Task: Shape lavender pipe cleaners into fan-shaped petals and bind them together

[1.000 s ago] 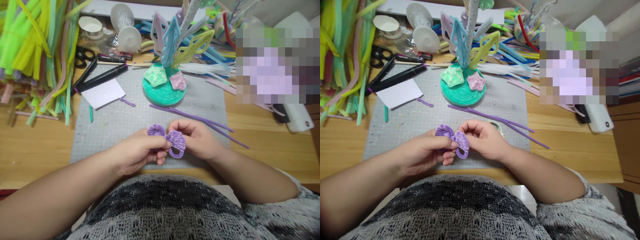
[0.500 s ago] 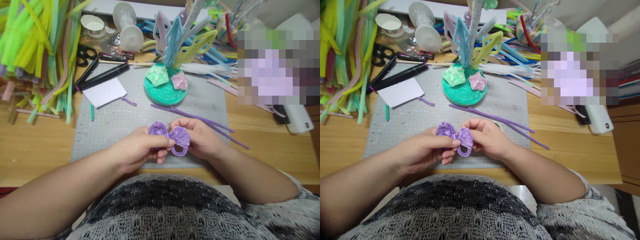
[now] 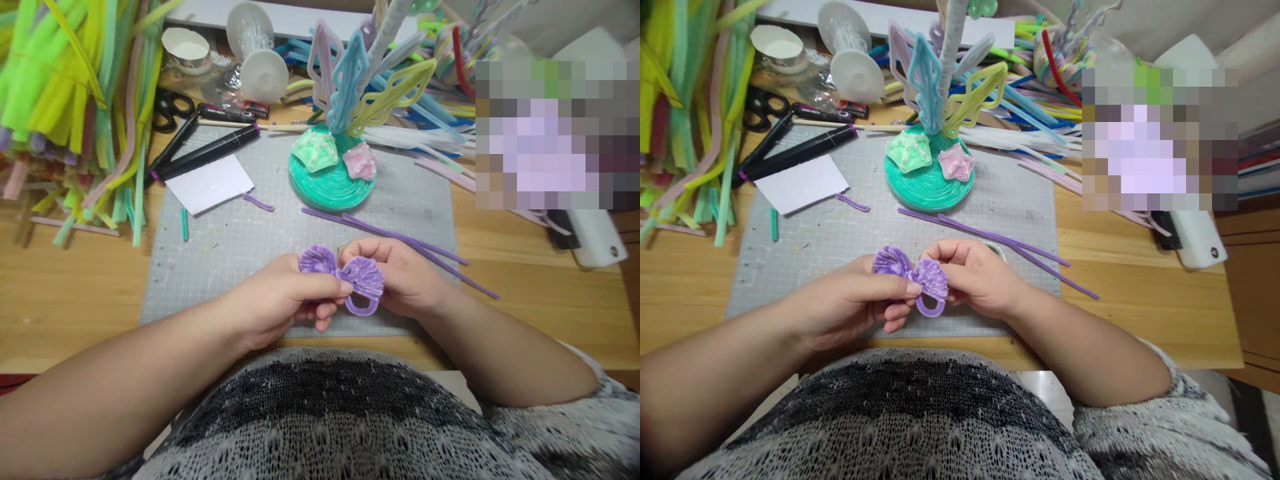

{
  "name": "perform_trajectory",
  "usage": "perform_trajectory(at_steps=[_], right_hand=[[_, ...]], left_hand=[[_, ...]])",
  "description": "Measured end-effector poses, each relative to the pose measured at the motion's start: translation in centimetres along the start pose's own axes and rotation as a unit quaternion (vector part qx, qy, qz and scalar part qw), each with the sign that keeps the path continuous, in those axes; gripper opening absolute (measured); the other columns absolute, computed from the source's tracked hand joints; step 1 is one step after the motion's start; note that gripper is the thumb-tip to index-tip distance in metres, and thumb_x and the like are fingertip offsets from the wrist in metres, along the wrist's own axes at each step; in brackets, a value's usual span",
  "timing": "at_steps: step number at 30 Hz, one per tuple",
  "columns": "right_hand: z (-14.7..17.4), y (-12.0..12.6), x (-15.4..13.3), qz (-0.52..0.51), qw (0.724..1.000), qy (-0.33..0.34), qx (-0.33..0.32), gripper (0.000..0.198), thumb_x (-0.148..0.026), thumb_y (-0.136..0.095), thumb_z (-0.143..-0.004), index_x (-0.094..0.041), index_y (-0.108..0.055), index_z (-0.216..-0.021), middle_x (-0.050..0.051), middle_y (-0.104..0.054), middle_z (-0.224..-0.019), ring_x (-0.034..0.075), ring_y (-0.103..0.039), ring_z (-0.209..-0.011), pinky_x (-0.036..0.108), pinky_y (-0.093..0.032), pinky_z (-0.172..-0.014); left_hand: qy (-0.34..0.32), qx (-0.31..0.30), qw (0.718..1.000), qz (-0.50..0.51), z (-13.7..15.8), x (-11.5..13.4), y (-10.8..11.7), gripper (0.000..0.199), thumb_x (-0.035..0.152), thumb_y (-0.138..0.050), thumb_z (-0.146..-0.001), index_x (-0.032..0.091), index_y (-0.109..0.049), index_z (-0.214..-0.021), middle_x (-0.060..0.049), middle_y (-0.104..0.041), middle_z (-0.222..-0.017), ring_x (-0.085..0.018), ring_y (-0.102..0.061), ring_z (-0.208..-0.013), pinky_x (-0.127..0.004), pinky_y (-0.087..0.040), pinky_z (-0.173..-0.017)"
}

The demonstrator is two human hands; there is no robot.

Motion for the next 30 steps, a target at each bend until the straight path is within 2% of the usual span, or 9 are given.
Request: perform_trajectory(at_steps=[7,14,20,26,30], right_hand=[[0.08,0.10,-0.09,0.003,1.000,-0.002,-0.011,0.032,-0.041,-0.079,-0.068,-0.016,-0.059,-0.073,-0.005,-0.053,-0.054,0.005,-0.040,-0.044,0.018,-0.027,-0.042],[0.03,-0.08,-0.26,-0.030,1.000,0.003,0.001,0.029,-0.039,-0.075,-0.072,-0.016,-0.058,-0.074,-0.007,-0.049,-0.047,0.003,-0.034,-0.038,0.016,-0.020,-0.038],[0.10,-0.19,-0.40,-0.027,1.000,0.005,-0.009,0.025,-0.036,-0.074,-0.073,-0.016,-0.058,-0.075,-0.007,-0.050,-0.047,0.004,-0.036,-0.039,0.016,-0.022,-0.039],[-0.08,-0.10,-0.33,-0.045,0.999,0.006,-0.010,0.024,-0.034,-0.074,-0.073,-0.015,-0.059,-0.074,-0.007,-0.050,-0.045,0.002,-0.032,-0.036,0.014,-0.019,-0.036],[-0.06,0.05,-0.35,-0.034,0.999,0.011,-0.001,0.023,-0.034,-0.074,-0.072,-0.016,-0.059,-0.074,-0.006,-0.051,-0.047,0.003,-0.037,-0.038,0.015,-0.022,-0.038]], left_hand=[[-0.012,-0.004,1.000,-0.013,-0.06,0.06,-0.17,0.024,0.023,-0.075,-0.066,0.013,-0.055,-0.057,0.004,-0.049,-0.047,-0.006,-0.044,-0.046,-0.021,-0.038,-0.047],[-0.049,0.019,0.997,-0.053,-0.18,0.39,0.25,0.025,0.021,-0.072,-0.069,0.012,-0.054,-0.054,0.003,-0.050,-0.048,-0.007,-0.047,-0.047,-0.022,-0.040,-0.051],[-0.046,0.019,0.997,-0.050,-0.14,0.34,0.19,0.025,0.021,-0.071,-0.069,0.012,-0.053,-0.053,0.003,-0.050,-0.047,-0.007,-0.048,-0.047,-0.022,-0.041,-0.051],[-0.045,0.017,0.998,-0.038,-0.16,0.57,0.06,0.025,0.021,-0.073,-0.066,0.013,-0.053,-0.053,0.003,-0.049,-0.046,-0.007,-0.046,-0.046,-0.022,-0.041,-0.050],[-0.047,0.017,0.998,-0.046,-0.15,0.53,0.12,0.025,0.020,-0.071,-0.067,0.013,-0.053,-0.052,0.003,-0.050,-0.046,-0.007,-0.047,-0.046,-0.022,-0.041,-0.050]])
Point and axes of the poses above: each hand's wrist, its own z-axis away from the middle knuckle, its own y-axis out of the back of the hand, x = y × z, the point moved 5 cm from there along -z, towards the middle knuckle
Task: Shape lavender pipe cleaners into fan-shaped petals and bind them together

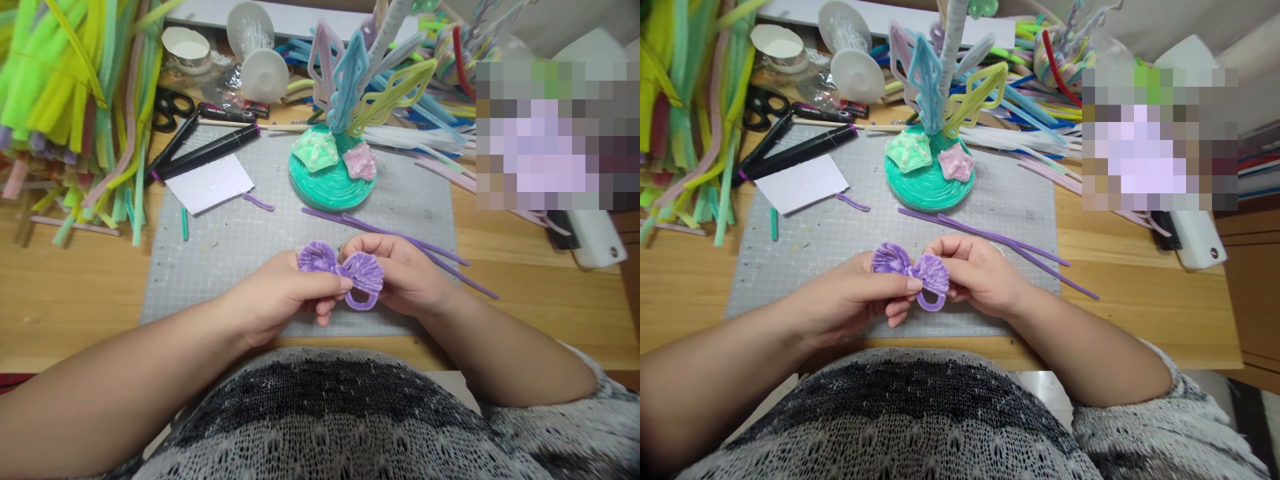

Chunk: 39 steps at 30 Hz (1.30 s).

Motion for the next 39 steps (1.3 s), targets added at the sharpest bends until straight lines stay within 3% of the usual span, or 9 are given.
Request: perform_trajectory(at_steps=[10,16,30,39], right_hand=[[0.08,-0.28,0.16,-0.026,0.999,-0.013,-0.016,0.023,-0.033,-0.073,-0.074,-0.016,-0.059,-0.076,-0.006,-0.051,-0.046,0.002,-0.032,-0.035,0.013,-0.018,-0.035],[0.09,0.24,0.21,0.015,1.000,0.012,-0.019,0.028,-0.037,-0.078,-0.071,-0.016,-0.060,-0.074,-0.004,-0.055,-0.054,0.005,-0.042,-0.044,0.016,-0.027,-0.040],[0.12,0.50,-0.06,0.037,0.997,0.060,0.032,0.027,-0.037,-0.080,-0.069,-0.017,-0.061,-0.072,-0.004,-0.058,-0.060,0.006,-0.045,-0.049,0.019,-0.035,-0.046],[0.10,0.19,-0.14,-0.019,0.997,0.066,0.025,0.025,-0.032,-0.079,-0.071,-0.016,-0.060,-0.068,-0.005,-0.054,-0.054,0.004,-0.040,-0.043,0.018,-0.029,-0.042]], left_hand=[[-0.012,0.007,1.000,-0.003,-0.12,-0.08,0.25,0.024,0.018,-0.069,-0.068,0.013,-0.053,-0.052,0.003,-0.050,-0.046,-0.007,-0.047,-0.045,-0.021,-0.041,-0.049],[-0.019,0.002,1.000,-0.003,-0.15,0.04,0.24,0.023,0.017,-0.070,-0.067,0.014,-0.053,-0.051,0.004,-0.050,-0.046,-0.007,-0.047,-0.045,-0.021,-0.041,-0.049],[-0.017,-0.001,0.999,-0.029,-0.10,0.00,0.16,0.028,0.022,-0.068,-0.072,0.014,-0.052,-0.050,0.003,-0.050,-0.046,-0.007,-0.048,-0.045,-0.022,-0.041,-0.051],[-0.029,0.016,0.999,-0.037,-0.20,0.02,0.38,0.027,0.021,-0.069,-0.071,0.014,-0.052,-0.051,0.004,-0.050,-0.046,-0.007,-0.048,-0.046,-0.021,-0.041,-0.050]])
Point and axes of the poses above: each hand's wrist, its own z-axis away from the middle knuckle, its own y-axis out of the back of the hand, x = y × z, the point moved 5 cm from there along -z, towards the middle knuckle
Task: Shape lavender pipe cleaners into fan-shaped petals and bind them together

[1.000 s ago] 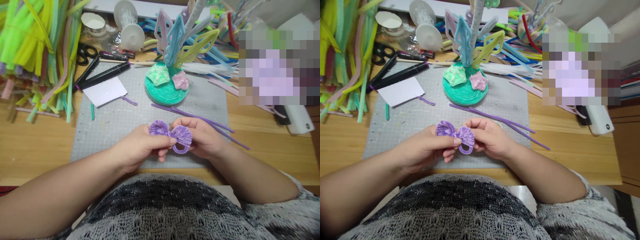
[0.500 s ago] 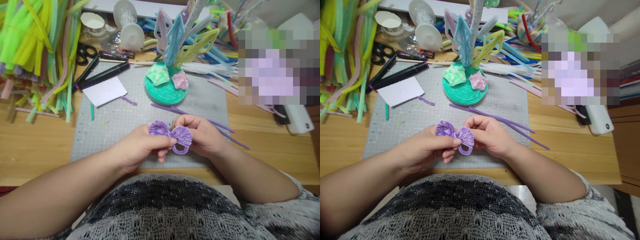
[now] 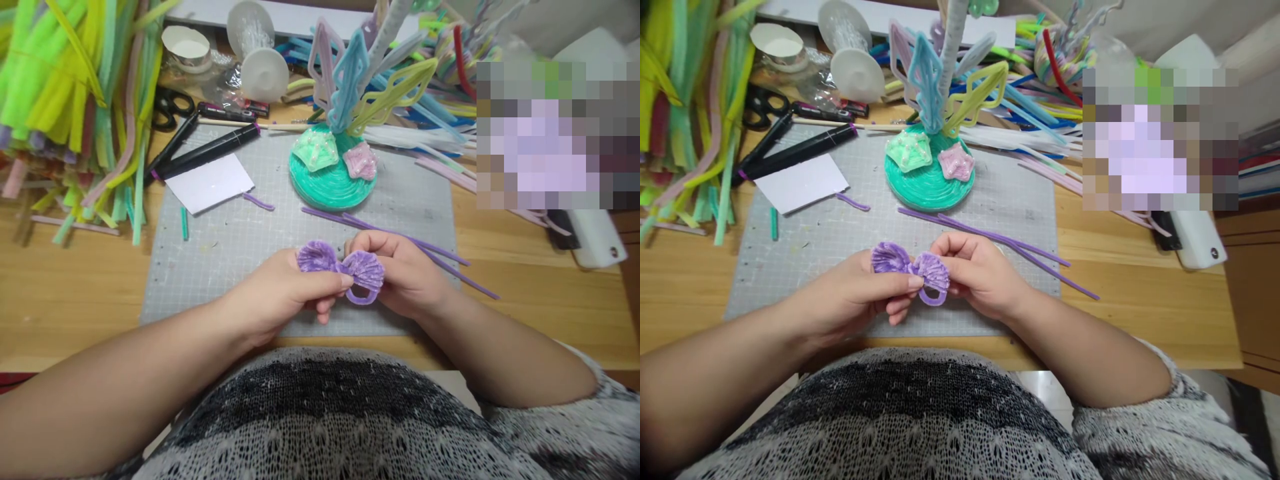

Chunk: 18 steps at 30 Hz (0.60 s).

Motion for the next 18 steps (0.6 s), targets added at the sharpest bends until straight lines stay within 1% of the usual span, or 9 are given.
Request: perform_trajectory(at_steps=[3,8,15,18], right_hand=[[-0.05,-0.14,-0.22,-0.031,0.999,-0.003,-0.009,0.027,-0.032,-0.079,-0.070,-0.015,-0.058,-0.064,-0.006,-0.052,-0.050,0.003,-0.036,-0.040,0.017,-0.025,-0.040],[-0.13,-0.23,-0.04,-0.058,0.998,-0.024,-0.011,0.027,-0.031,-0.078,-0.071,-0.015,-0.057,-0.067,-0.008,-0.048,-0.045,0.002,-0.032,-0.038,0.015,-0.022,-0.039],[-0.13,-0.22,-0.23,-0.013,1.000,0.019,0.008,0.031,-0.035,-0.080,-0.070,-0.016,-0.056,-0.064,-0.007,-0.051,-0.050,0.003,-0.036,-0.041,0.017,-0.026,-0.041],[-0.15,-0.23,-0.36,-0.009,1.000,0.024,0.007,0.033,-0.036,-0.080,-0.069,-0.016,-0.055,-0.063,-0.006,-0.052,-0.051,0.003,-0.037,-0.041,0.017,-0.026,-0.041]], left_hand=[[-0.005,0.005,1.000,0.020,-0.03,-0.07,0.05,0.026,0.021,-0.071,-0.070,0.014,-0.053,-0.052,0.004,-0.050,-0.046,-0.007,-0.047,-0.046,-0.022,-0.042,-0.050],[-0.013,0.002,0.999,0.029,-0.11,-0.15,0.15,0.025,0.021,-0.071,-0.071,0.014,-0.053,-0.054,0.005,-0.051,-0.047,-0.008,-0.048,-0.047,-0.022,-0.042,-0.052],[-0.018,0.006,1.000,-0.008,-0.12,-0.02,0.20,0.027,0.020,-0.069,-0.073,0.015,-0.052,-0.052,0.005,-0.051,-0.047,-0.007,-0.048,-0.047,-0.023,-0.042,-0.054],[-0.019,0.011,1.000,-0.017,-0.07,0.00,0.22,0.027,0.021,-0.069,-0.073,0.015,-0.052,-0.052,0.005,-0.050,-0.047,-0.008,-0.048,-0.047,-0.024,-0.042,-0.054]])
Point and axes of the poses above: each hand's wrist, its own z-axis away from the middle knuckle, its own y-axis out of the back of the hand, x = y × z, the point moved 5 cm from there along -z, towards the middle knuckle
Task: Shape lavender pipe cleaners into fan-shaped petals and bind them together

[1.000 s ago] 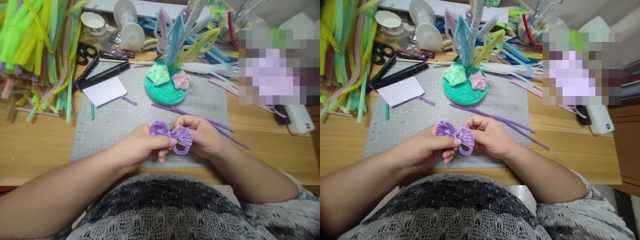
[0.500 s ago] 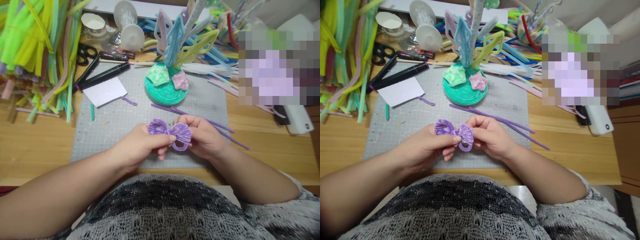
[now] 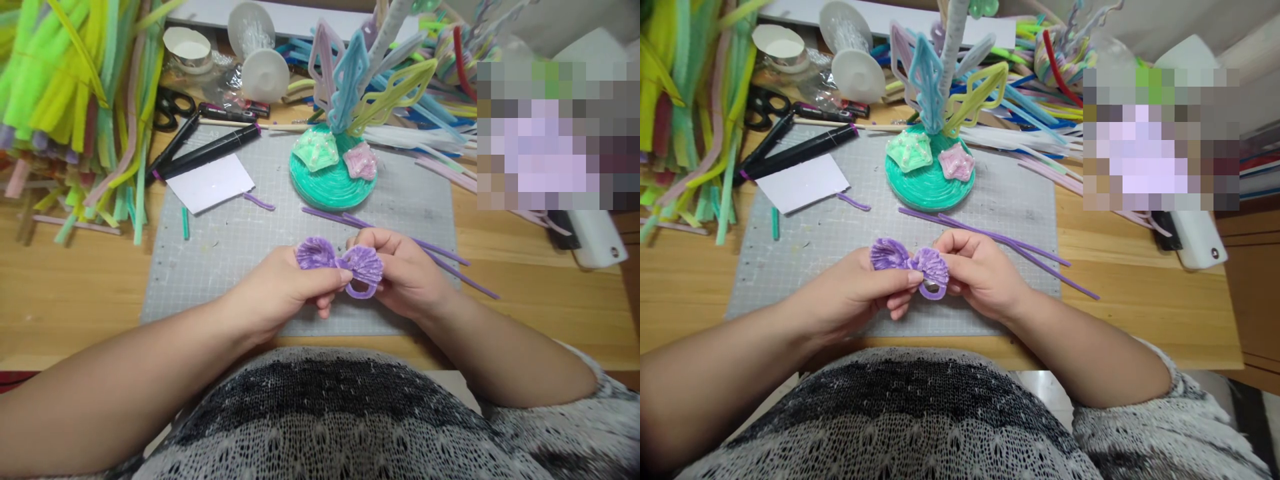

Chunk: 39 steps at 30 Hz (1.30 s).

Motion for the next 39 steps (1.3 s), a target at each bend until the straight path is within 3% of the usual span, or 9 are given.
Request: perform_trajectory(at_steps=[8,14,19,23,27,30,32,39], right_hand=[[0.0,0.2,0.6,-0.032,0.998,-0.049,-0.003,0.027,-0.034,-0.078,-0.070,-0.016,-0.058,-0.072,-0.007,-0.048,-0.047,0.002,-0.031,-0.038,0.015,-0.019,-0.038],[0.0,-0.1,0.5,0.008,0.999,-0.031,-0.006,0.029,-0.036,-0.079,-0.069,-0.016,-0.058,-0.067,-0.005,-0.052,-0.054,0.004,-0.038,-0.044,0.018,-0.029,-0.042],[-0.1,0.0,0.2,0.013,1.000,-0.007,-0.018,0.029,-0.035,-0.079,-0.070,-0.017,-0.057,-0.065,-0.005,-0.053,-0.055,0.005,-0.039,-0.045,0.019,-0.030,-0.043],[0.3,0.4,-0.1,0.030,0.999,-0.014,-0.018,0.023,-0.038,-0.076,-0.073,-0.018,-0.065,-0.079,-0.004,-0.055,-0.059,0.006,-0.042,-0.045,0.018,-0.030,-0.040],[0.9,0.4,-1.1,0.099,0.993,0.068,0.022,0.027,-0.038,-0.073,-0.076,-0.023,-0.067,-0.097,-0.001,-0.062,-0.076,0.008,-0.052,-0.056,0.020,-0.041,-0.047],[1.2,-0.1,-1.9,0.184,0.972,0.141,0.042,0.019,-0.032,-0.076,-0.074,-0.021,-0.067,-0.087,0.002,-0.064,-0.081,0.012,-0.058,-0.070,0.024,-0.049,-0.061],[1.1,-0.4,-2.1,0.209,0.965,0.151,0.040,0.015,-0.030,-0.075,-0.075,-0.019,-0.066,-0.080,0.002,-0.064,-0.078,0.012,-0.059,-0.072,0.026,-0.051,-0.066],[0.6,-0.1,-0.6,0.130,0.990,0.045,0.016,0.023,-0.032,-0.075,-0.075,-0.017,-0.059,-0.072,-0.004,-0.058,-0.062,0.005,-0.047,-0.049,0.018,-0.036,-0.043]], left_hand=[[-0.005,-0.005,1.000,0.001,-0.1,0.0,0.0,0.029,0.025,-0.068,-0.075,0.015,-0.052,-0.054,0.005,-0.050,-0.048,-0.007,-0.048,-0.047,-0.024,-0.042,-0.055],[0.001,-0.004,1.000,-0.008,0.0,0.0,0.0,0.027,0.022,-0.068,-0.073,0.015,-0.051,-0.053,0.005,-0.050,-0.047,-0.008,-0.048,-0.047,-0.024,-0.041,-0.055],[0.008,-0.006,1.000,0.001,0.0,0.0,-0.1,0.027,0.022,-0.068,-0.072,0.015,-0.051,-0.053,0.005,-0.049,-0.047,-0.008,-0.047,-0.047,-0.024,-0.041,-0.055],[-0.004,0.003,1.000,-0.001,0.0,0.2,0.1,0.029,0.024,-0.067,-0.073,0.016,-0.050,-0.051,0.005,-0.048,-0.047,-0.008,-0.047,-0.047,-0.024,-0.041,-0.055],[-0.025,0.050,0.997,-0.055,0.0,0.7,0.5,0.031,0.028,-0.065,-0.074,0.017,-0.049,-0.050,0.004,-0.049,-0.044,-0.009,-0.047,-0.046,-0.025,-0.040,-0.054],[-0.026,0.078,0.990,-0.114,0.1,1.0,0.7,0.030,0.029,-0.065,-0.074,0.018,-0.050,-0.050,0.003,-0.051,-0.044,-0.010,-0.048,-0.048,-0.026,-0.039,-0.055],[-0.026,0.082,0.987,-0.136,0.2,1.1,0.7,0.030,0.029,-0.065,-0.074,0.018,-0.051,-0.049,0.003,-0.052,-0.044,-0.011,-0.049,-0.049,-0.026,-0.038,-0.056],[-0.018,0.070,0.985,-0.158,0.1,1.0,0.6,0.028,0.029,-0.060,-0.075,0.018,-0.049,-0.052,0.002,-0.051,-0.046,-0.012,-0.049,-0.050,-0.027,-0.039,-0.057]])
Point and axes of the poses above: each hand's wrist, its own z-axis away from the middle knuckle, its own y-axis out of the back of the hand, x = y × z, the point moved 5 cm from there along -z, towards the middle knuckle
